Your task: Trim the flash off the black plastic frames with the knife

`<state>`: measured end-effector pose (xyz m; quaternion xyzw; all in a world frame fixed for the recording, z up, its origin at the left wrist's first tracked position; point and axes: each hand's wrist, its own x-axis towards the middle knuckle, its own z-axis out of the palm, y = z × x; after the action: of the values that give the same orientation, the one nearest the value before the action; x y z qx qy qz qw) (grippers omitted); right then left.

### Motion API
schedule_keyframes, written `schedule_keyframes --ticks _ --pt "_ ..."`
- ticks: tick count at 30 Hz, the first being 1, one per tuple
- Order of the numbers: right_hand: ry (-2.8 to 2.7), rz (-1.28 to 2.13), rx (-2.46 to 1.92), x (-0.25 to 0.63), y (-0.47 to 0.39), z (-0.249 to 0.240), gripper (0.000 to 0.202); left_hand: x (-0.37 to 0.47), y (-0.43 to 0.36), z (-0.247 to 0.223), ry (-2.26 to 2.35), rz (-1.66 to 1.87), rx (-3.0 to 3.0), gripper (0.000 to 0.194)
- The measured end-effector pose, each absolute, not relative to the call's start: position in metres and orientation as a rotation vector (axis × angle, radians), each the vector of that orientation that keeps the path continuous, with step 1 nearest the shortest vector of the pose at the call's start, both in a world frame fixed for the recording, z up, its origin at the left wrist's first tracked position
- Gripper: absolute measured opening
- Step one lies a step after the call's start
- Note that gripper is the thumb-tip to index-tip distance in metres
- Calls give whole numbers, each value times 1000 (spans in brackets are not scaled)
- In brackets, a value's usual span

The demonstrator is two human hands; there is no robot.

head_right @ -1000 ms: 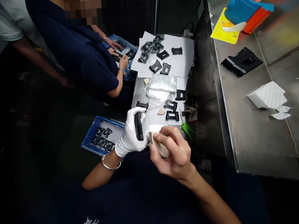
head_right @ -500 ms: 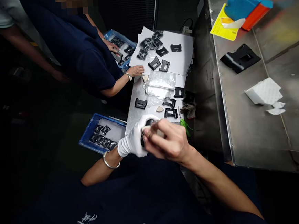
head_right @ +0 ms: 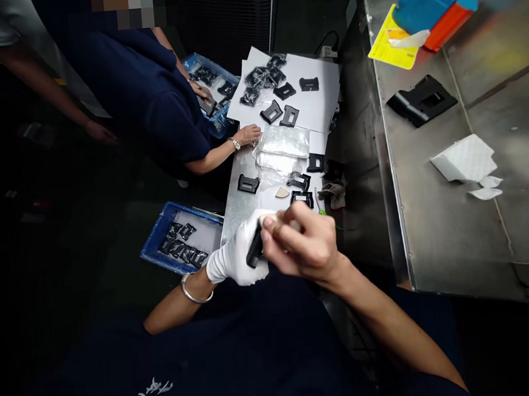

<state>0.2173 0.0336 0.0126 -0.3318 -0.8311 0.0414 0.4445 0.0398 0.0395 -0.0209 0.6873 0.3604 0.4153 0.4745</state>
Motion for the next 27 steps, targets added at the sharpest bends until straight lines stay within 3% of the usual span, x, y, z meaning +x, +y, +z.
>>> schedule_keyframes --ticks 8,19,27 --pt "-2036 109 -862 220 39 14 25 43 39 -21 680 1041 1688 67" --pt "-2050 155 -784 218 30 16 20 41 40 -10 737 1027 1710 66" --pt "-2040 130 -750 221 25 12 33 41 44 -4 787 956 1724 66"
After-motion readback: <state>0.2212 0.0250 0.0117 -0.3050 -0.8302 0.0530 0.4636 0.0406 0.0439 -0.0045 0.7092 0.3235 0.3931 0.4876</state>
